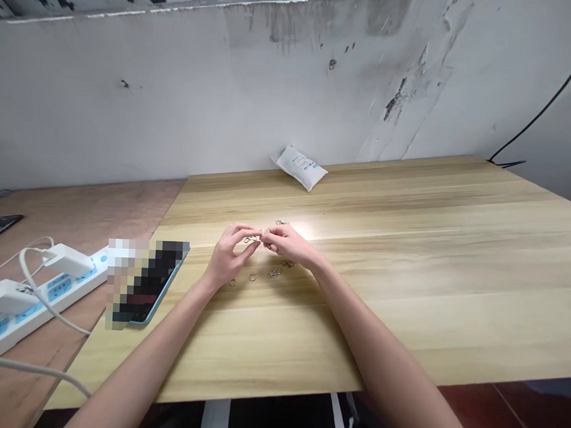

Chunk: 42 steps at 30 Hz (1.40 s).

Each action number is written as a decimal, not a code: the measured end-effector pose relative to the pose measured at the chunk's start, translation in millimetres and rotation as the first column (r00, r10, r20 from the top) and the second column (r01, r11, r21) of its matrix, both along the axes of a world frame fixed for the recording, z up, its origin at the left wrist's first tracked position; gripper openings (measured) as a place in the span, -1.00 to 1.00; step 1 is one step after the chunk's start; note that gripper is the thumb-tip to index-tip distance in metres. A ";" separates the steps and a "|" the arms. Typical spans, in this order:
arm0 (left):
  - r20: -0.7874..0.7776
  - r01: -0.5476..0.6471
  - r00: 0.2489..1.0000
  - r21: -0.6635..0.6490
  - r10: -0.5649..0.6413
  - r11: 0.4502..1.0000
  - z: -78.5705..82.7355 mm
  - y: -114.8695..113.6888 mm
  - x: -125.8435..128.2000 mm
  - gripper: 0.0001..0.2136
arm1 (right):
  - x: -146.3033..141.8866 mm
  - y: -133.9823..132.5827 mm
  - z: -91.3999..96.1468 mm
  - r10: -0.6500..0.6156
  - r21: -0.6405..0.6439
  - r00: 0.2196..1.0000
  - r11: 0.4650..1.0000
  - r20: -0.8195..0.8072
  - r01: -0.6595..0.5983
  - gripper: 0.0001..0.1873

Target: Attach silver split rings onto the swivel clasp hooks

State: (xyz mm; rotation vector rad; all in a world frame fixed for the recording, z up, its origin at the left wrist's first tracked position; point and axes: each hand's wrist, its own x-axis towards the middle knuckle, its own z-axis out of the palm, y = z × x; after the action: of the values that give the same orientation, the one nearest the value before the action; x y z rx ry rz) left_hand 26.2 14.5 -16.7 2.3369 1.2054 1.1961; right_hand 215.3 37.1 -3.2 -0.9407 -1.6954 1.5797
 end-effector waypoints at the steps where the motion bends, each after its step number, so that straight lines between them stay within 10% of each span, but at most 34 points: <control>1: -0.021 0.015 1.000 0.029 -0.014 0.999 1.0 -0.4 0.0 -0.84 | 2.3 -1.4 1.3 0.017 -0.024 1.000 1.000 -0.008 -0.017 -0.63; 9: -0.068 0.084 0.995 0.116 -0.076 0.990 1.4 -3.6 4.5 -0.82 | 15.9 -6.2 -0.9 0.174 -0.224 0.980 0.955 -0.101 -0.193 -0.64; 18: -0.104 0.004 0.994 0.184 0.015 0.983 -0.1 -1.9 2.5 -0.84 | 6.2 -9.9 -6.3 0.068 -0.351 0.985 0.928 -0.161 -0.121 -0.65; 42: -0.129 0.053 0.991 0.248 -0.021 0.967 -1.0 -6.6 10.0 -0.88 | 10.4 -19.8 7.6 0.038 -0.350 0.999 0.936 0.039 -0.022 -0.45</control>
State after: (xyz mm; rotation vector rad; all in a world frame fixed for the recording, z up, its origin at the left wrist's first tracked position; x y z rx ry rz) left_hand 36.2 8.0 -17.8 2.6422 1.0986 1.2722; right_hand 225.7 17.3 4.4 -1.1342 -1.4887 1.9357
